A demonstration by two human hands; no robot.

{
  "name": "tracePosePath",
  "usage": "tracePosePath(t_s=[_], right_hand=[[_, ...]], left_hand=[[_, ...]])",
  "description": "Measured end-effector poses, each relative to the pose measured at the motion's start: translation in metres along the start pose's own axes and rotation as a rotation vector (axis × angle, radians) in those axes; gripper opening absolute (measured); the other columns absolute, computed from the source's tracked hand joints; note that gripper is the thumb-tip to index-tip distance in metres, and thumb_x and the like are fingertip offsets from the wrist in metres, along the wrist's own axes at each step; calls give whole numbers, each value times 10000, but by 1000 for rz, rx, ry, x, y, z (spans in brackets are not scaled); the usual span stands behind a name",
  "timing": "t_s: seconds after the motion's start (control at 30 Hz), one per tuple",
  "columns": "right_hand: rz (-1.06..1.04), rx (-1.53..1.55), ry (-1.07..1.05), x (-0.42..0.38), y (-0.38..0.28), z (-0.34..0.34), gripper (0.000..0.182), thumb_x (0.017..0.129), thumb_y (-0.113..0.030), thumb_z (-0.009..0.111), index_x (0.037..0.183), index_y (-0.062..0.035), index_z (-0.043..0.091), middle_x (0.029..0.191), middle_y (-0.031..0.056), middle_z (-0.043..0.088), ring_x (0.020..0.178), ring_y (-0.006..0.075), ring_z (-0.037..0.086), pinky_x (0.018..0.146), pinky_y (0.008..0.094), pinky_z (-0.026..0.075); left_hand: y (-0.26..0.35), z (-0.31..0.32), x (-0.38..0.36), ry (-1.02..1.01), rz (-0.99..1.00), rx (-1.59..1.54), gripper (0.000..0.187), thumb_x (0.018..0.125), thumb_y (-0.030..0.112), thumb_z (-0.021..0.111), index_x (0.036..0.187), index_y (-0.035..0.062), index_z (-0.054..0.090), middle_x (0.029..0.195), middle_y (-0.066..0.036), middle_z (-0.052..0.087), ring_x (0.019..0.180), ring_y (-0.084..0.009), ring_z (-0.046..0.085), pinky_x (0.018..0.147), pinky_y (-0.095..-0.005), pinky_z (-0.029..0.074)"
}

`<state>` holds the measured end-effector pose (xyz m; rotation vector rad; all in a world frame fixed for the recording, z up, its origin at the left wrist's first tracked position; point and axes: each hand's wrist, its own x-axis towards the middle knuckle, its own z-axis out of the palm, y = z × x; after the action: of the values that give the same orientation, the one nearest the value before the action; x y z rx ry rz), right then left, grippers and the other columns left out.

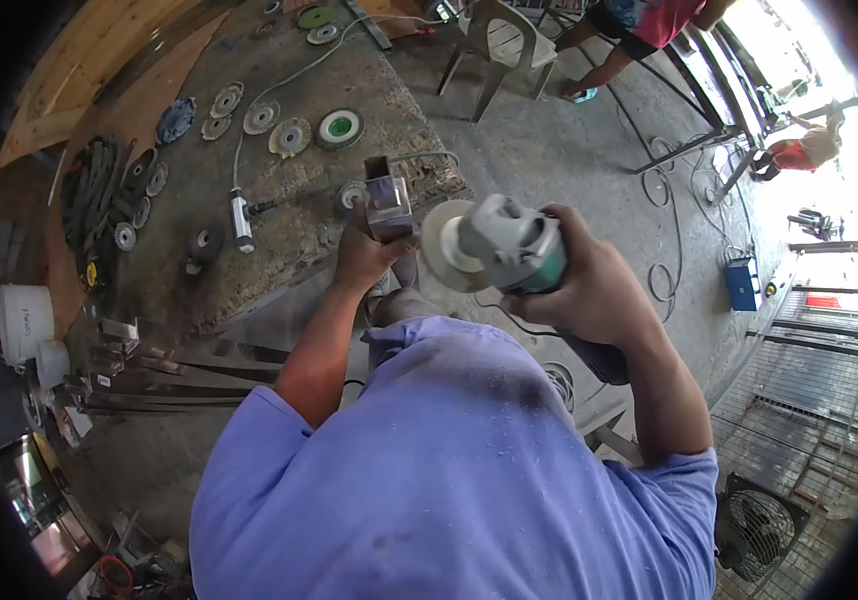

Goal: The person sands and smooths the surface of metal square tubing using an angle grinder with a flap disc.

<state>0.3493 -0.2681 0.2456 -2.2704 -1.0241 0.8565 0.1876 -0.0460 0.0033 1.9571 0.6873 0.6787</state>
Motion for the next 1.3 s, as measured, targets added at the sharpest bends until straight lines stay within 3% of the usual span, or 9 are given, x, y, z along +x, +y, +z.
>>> tracePosePath(t_s=[0.2, 0.27, 0.37, 0.53, 0.67, 0.8, 0.93, 1.07, 1.3], right_hand=[[-104, -144, -104, 16, -33, -20, 828, 673, -281, 908, 1346, -34, 496, 1058, 209, 735, 993, 373, 732, 868, 419, 559], [-101, -172, -91, 15, -37, -28, 843, 655, -278, 917, 1345, -42, 495, 1049, 202, 736, 986, 365, 737, 875, 416, 564], [-107, -131, -52, 1, -27, -43, 888, 626, -273, 925, 1362, -42, 486, 1062, 204, 732, 1001, 360, 737, 893, 411, 568], [-52, -7, 66, -14, 7, -46, 909, 577, -227, 937, 1349, -12, 507, 1083, 143, 718, 998, 248, 716, 906, 348, 554], [-64, 81, -20, -12, 23, -43, 900, 591, -245, 931, 1356, -21, 513, 1107, 161, 726, 1013, 279, 731, 903, 368, 561], [-33, -13, -98, 0, 11, -38, 894, 607, -263, 920, 1363, -23, 507, 1052, 190, 738, 1008, 327, 740, 909, 382, 567], [-68, -70, -173, 20, -8, -34, 874, 625, -309, 908, 1351, -26, 513, 1049, 199, 736, 992, 354, 740, 910, 427, 566], [-139, -154, -223, 45, -25, -32, 931, 593, -236, 935, 1374, -27, 475, 1073, 169, 717, 1033, 318, 721, 929, 393, 545], [-71, -282, -332, 80, -69, -23, 905, 599, -222, 930, 1353, -12, 476, 1086, 194, 717, 1049, 352, 719, 917, 422, 554]], left_hand=[[-6, 45, 12, -8, 0, -65, 795, 676, 567, 900, 1143, 60, 505, 936, -139, 626, 858, -360, 671, 759, -468, 559], [-28, 66, 26, 110, 321, 197, 779, 697, 553, 889, 1146, 46, 502, 896, -133, 594, 821, -368, 651, 743, -478, 550], [-39, 65, 33, 71, 376, 189, 756, 735, 505, 875, 1189, 24, 510, 973, -168, 630, 879, -391, 665, 782, -473, 558], [-17, 4, 4, -81, 63, -236, 728, 767, 435, 890, 1253, 24, 536, 1071, -185, 699, 995, -313, 712, 857, -394, 578], [4, -28, 12, -88, -191, -522, 679, 775, 308, 920, 1279, 19, 570, 1078, -61, 711, 935, -159, 693, 832, -333, 570], [-16, -18, 3, -163, -252, -413, 675, 780, 327, 917, 1264, 16, 564, 1083, -66, 710, 964, -151, 668, 863, -323, 547], [-36, -3, -13, -34, -215, -445, 688, 777, 356, 922, 1262, 29, 559, 1116, -68, 704, 1009, -151, 666, 896, -330, 540], [-25, -4, -17, -53, -246, -769, 709, 800, 325, 908, 1316, 49, 509, 1170, -91, 692, 1018, -201, 682, 905, -343, 547], [-36, -8, 0, -69, 112, -94, 820, 749, 436, 901, 1366, 78, 497, 1131, -140, 701, 1040, -341, 692, 863, -423, 560]])
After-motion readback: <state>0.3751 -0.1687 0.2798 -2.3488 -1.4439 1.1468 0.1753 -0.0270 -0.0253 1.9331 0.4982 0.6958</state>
